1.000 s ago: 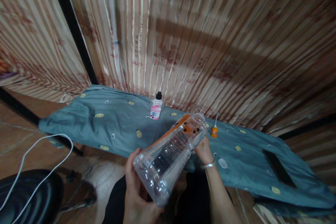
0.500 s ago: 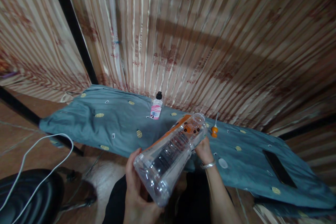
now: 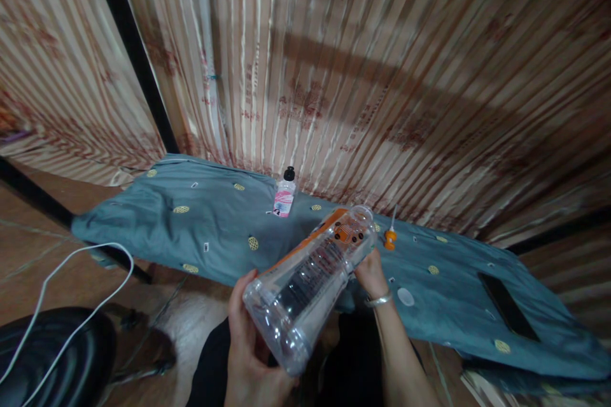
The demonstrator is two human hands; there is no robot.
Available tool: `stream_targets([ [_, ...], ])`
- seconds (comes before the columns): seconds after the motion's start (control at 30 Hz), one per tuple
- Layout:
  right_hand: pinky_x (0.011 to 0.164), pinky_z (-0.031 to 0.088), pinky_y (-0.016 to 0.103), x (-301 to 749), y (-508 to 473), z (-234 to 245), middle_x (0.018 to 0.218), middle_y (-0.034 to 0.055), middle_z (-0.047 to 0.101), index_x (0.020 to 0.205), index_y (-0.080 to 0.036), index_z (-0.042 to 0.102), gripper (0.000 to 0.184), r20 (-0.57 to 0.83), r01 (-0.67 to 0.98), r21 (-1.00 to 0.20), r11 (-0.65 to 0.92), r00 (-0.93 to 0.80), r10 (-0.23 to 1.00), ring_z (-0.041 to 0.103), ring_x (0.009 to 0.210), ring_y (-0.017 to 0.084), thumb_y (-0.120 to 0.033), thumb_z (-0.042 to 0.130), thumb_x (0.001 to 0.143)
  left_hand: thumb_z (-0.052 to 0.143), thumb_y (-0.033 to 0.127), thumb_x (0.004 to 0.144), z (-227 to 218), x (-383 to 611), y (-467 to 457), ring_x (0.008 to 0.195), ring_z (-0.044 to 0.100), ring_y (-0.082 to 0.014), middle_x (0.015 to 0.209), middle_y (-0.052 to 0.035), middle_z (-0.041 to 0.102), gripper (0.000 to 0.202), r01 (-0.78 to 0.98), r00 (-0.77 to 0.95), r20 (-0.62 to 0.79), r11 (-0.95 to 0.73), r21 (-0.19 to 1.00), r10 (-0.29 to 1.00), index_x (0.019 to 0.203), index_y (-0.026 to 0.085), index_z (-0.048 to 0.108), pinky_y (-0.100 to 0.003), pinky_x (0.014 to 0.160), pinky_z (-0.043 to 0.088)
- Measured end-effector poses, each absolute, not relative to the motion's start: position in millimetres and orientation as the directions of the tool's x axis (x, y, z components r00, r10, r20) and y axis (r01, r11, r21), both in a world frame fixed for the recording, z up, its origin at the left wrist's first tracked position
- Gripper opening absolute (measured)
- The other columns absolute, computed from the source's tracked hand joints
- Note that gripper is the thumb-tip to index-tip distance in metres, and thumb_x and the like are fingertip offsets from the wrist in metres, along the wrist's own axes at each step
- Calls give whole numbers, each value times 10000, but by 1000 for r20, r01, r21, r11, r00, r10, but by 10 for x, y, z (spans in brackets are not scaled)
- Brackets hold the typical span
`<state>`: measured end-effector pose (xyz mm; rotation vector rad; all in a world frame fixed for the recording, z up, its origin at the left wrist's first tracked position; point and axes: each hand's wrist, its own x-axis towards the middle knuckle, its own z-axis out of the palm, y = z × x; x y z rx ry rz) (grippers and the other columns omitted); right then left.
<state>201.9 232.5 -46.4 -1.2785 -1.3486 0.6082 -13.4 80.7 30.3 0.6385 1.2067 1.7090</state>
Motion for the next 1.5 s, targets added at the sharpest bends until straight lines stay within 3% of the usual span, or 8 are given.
stream_targets([
  [0.1, 1025, 608, 511, 2012, 2325, -454, 1174, 126, 796, 1346, -192, 636, 716, 356, 309, -907, 285, 201, 913, 762, 1063, 320, -443, 873, 719, 968, 520, 630, 286, -142, 803, 1249, 690, -359, 1277, -78, 669, 980, -371, -437, -78, -100, 923, 896, 1431, 311, 445, -510, 1062, 561],
  [0.2, 999, 621, 516, 2003, 2327, -455, 1162, 125, 796, 1336, -185, 640, 712, 352, 288, -914, 286, 211, 912, 768, 1050, 327, -411, 880, 705, 1032, 430, 522, 257, -151, 801, 1272, 677, -369, 1309, -76, 658, 1098, -362, -430, -78, -93, 928, 899, 1438, 325, 436, -481, 1036, 581],
  [0.3, 1005, 620, 513, 2005, 2331, -463, 1151, 115, 800, 1329, -197, 646, 702, 351, 284, -915, 286, 216, 911, 765, 1061, 330, -384, 886, 697, 987, 523, 594, 240, -150, 803, 1291, 663, -374, 1298, -82, 656, 1029, -381, -423, -71, -107, 918, 903, 1443, 324, 440, -513, 1076, 554],
  [0.83, 1031, 595, 554, 2007, 2347, -480, 1203, 144, 770, 1329, -186, 623, 744, 329, 255, -928, 272, 220, 918, 759, 1042, 333, -477, 876, 692, 1016, 423, 551, 254, -131, 803, 1251, 691, -369, 1290, -71, 678, 1045, -402, -435, -92, -102, 910, 895, 1432, 335, 460, -510, 1068, 560],
  [1.0, 1024, 603, 527, 2004, 2331, -452, 1166, 119, 789, 1305, -201, 646, 666, 350, 304, -911, 278, 215, 912, 757, 1019, 310, -455, 860, 728, 1009, 418, 558, 246, -148, 810, 1222, 707, -366, 1261, -73, 695, 1044, -328, -447, -26, -137, 935, 894, 1440, 312, 460, -518, 1057, 569],
  [1.2, 1025, 597, 540, 1997, 2329, -441, 1194, 142, 783, 1322, -176, 639, 701, 357, 307, -908, 286, 209, 910, 758, 1031, 322, -477, 860, 729, 1017, 374, 536, 233, -164, 814, 1166, 737, -289, 1285, -53, 686, 1017, -279, -459, -1, -144, 949, 888, 1410, 322, 500, -358, 949, 609],
  [1.37, 1012, 603, 543, 2007, 2340, -463, 1184, 140, 781, 1325, -189, 638, 699, 334, 291, -919, 267, 212, 918, 761, 1015, 328, -487, 857, 731, 1023, 394, 521, 250, -159, 808, 1196, 723, -353, 1298, -85, 692, 1060, -308, -459, -25, -132, 942, 888, 1428, 299, 482, -451, 974, 617],
  [1.5, 1030, 595, 540, 2005, 2338, -457, 1164, 124, 786, 1317, -199, 641, 673, 348, 288, -916, 280, 221, 911, 759, 1030, 321, -496, 841, 747, 1021, 386, 531, 254, -157, 810, 1201, 724, -347, 1291, -72, 700, 1057, -324, -452, -36, -126, 938, 891, 1433, 314, 474, -474, 1009, 602],
])
